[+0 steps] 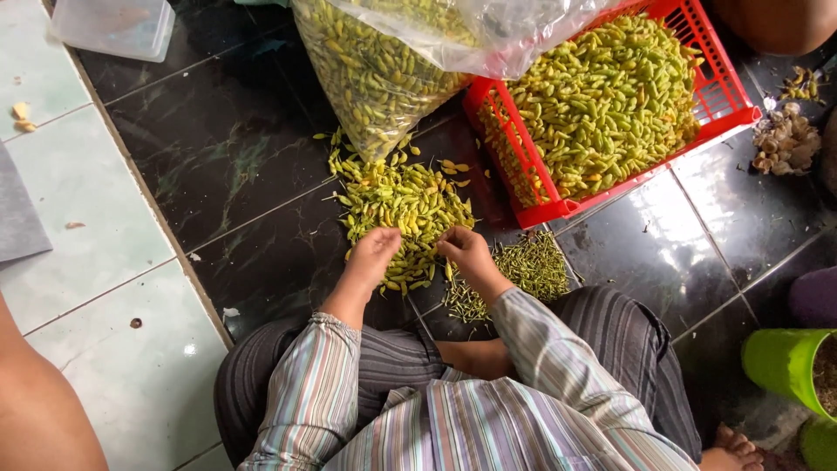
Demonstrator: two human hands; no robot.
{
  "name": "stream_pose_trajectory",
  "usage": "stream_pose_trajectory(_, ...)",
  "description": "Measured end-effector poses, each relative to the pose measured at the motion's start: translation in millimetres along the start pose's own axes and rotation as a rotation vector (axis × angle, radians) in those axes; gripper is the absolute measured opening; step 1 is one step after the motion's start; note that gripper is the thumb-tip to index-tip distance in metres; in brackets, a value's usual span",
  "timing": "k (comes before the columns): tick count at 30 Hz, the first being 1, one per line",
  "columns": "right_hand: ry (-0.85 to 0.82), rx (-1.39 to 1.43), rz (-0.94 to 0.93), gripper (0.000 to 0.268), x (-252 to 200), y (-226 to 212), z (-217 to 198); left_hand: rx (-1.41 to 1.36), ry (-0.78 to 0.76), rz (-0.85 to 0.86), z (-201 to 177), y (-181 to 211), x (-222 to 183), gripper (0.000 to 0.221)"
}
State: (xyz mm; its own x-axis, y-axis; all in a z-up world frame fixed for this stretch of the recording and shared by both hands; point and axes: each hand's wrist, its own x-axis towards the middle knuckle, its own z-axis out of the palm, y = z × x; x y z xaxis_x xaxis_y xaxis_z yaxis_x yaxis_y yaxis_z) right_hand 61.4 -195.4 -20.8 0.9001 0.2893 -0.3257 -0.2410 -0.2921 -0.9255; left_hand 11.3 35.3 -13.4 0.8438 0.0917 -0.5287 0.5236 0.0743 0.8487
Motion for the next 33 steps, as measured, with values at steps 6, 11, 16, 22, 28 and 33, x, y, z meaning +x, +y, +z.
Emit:
stream_pose_trajectory(6, -0.176, 0.411, 0.029, 0.011, -14, -38, 4, 0.137, -0.209, 0.119, 21, -8, -7, 0.038)
stream_pose_trajectory(11, -0.165, 0.258, -0.044, 0.010, -29, -54, 13, 0.323, -0.177, 0.251, 25, -15, -5, 0.015)
stream_pose_trajectory(16, -0.056, -0.258, -0.299, 0.012, -30, -39, 7, 0.399, -0.166, 0.266, 32, -25, 1, 0.006)
stream_pose_trajectory(22, 0.030, -0.759, -0.265, 0.014, -17, -9, -33, 0.417, -0.280, 0.157, 32, -15, -8, 0.007)
stream_pose_trajectory(28, -0.190, -1.300, -0.055, 0.013, -4, 40, -45, 0.197, -0.282, 0.018, 29, -21, 3, 0.018)
stream_pose_trajectory(33, -0.041, -1.311, -0.180, 0.016, 5, 57, -25, 0.135, -0.259, 0.007, 29, -26, 6, 0.021)
